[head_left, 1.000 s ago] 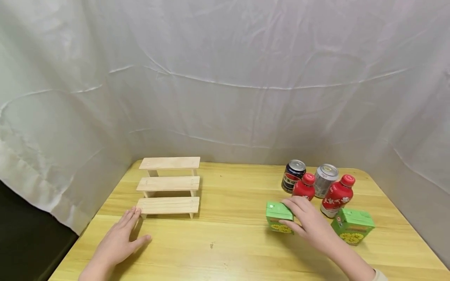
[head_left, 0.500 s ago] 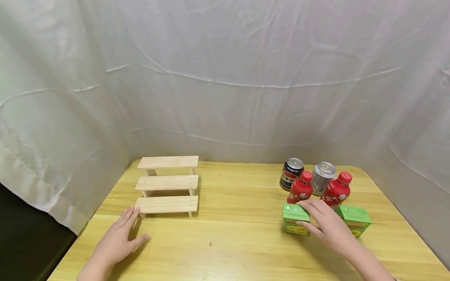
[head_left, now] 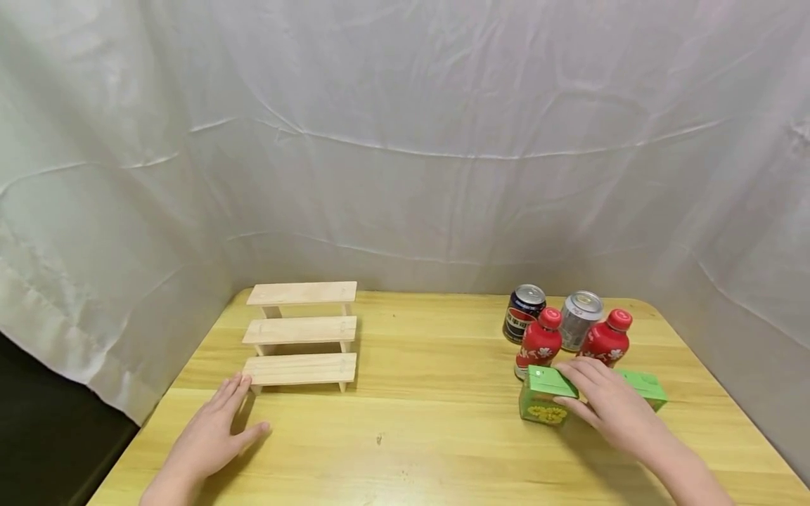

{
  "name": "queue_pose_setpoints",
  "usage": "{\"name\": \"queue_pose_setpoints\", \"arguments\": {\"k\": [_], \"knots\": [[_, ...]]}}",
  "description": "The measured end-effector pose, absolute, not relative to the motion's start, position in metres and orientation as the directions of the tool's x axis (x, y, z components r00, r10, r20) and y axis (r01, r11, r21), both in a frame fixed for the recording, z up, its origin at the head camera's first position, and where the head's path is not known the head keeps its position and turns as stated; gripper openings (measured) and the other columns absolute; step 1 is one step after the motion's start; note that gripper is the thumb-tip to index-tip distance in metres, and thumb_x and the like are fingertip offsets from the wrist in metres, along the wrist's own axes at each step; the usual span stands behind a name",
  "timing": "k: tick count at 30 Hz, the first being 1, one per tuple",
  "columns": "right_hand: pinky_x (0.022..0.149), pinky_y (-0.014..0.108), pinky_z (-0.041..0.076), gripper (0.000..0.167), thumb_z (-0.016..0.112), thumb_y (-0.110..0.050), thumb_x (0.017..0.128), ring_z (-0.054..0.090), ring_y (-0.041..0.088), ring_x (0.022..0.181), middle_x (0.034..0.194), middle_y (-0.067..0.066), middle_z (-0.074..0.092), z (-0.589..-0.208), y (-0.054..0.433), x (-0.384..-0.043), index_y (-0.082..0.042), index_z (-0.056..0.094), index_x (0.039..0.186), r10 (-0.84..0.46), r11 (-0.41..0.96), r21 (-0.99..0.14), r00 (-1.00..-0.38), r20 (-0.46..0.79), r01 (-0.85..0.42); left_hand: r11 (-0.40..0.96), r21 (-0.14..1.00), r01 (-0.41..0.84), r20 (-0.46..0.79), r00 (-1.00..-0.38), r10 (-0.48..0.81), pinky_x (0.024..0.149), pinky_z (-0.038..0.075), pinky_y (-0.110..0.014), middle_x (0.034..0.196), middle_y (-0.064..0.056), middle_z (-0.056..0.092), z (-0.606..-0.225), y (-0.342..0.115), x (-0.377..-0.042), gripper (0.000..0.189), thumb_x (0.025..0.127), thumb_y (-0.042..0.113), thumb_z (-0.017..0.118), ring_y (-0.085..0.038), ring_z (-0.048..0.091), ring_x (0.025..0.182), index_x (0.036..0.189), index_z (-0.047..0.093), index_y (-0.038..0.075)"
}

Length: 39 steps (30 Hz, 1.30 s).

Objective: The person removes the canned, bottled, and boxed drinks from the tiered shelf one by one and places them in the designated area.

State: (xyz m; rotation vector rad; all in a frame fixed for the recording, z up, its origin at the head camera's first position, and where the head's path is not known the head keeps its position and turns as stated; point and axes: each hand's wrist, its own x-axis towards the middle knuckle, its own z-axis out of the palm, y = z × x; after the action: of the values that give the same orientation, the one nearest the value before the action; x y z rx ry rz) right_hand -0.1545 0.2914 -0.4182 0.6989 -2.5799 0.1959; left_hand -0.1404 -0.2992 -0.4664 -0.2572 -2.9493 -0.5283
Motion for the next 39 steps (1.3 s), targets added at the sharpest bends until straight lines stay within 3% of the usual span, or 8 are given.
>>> {"name": "queue_pose_setpoints", "arguments": {"k": [11,24,39], "knots": [[0.091,0.048,0.049,0.045,0.078,-0.034,0.078,0.061,0.026,0.107,0.108,0.003,0.069,-0.415,0.311,-0.161,-0.010,0.068,0.114,-0.547,0.819,0.122,-0.697,0.464,-0.561,0.922,0.335,0.192,0.157,-0.977,0.146,0.110,0.029,-0.066,0.154,-0.029,0.031,-0.468,-0.299,-0.144,0.095,0.084,0.054,0.068,-0.051,0.031,0.139,0.150,0.032,-0.003],[0.087,0.054,0.052,0.050,0.077,-0.032,0.079,0.060,0.028,0.112,0.119,0.006,0.068,-0.416,0.315,-0.160,-0.014,0.066,0.124,-0.535,0.829,0.116,-0.717,0.446,-0.547,0.921,0.338,0.193,0.162,-0.976,0.145,0.109,0.029,-0.067,0.154,-0.030,0.030,-0.471,-0.302,-0.144,0.094,0.084,0.054,0.069,-0.052,0.030,0.139,0.149,0.033,-0.003],[0.086,0.053,0.052,0.051,0.078,-0.033,0.078,0.060,0.027,0.111,0.115,0.004,0.068,-0.417,0.313,-0.161,-0.012,0.065,0.123,-0.524,0.837,0.129,-0.712,0.467,-0.531,0.920,0.345,0.186,0.153,-0.978,0.140,0.109,0.028,-0.068,0.154,-0.030,0.030,-0.470,-0.303,-0.146,0.094,0.084,0.055,0.068,-0.052,0.029,0.139,0.150,0.032,-0.002]]}}
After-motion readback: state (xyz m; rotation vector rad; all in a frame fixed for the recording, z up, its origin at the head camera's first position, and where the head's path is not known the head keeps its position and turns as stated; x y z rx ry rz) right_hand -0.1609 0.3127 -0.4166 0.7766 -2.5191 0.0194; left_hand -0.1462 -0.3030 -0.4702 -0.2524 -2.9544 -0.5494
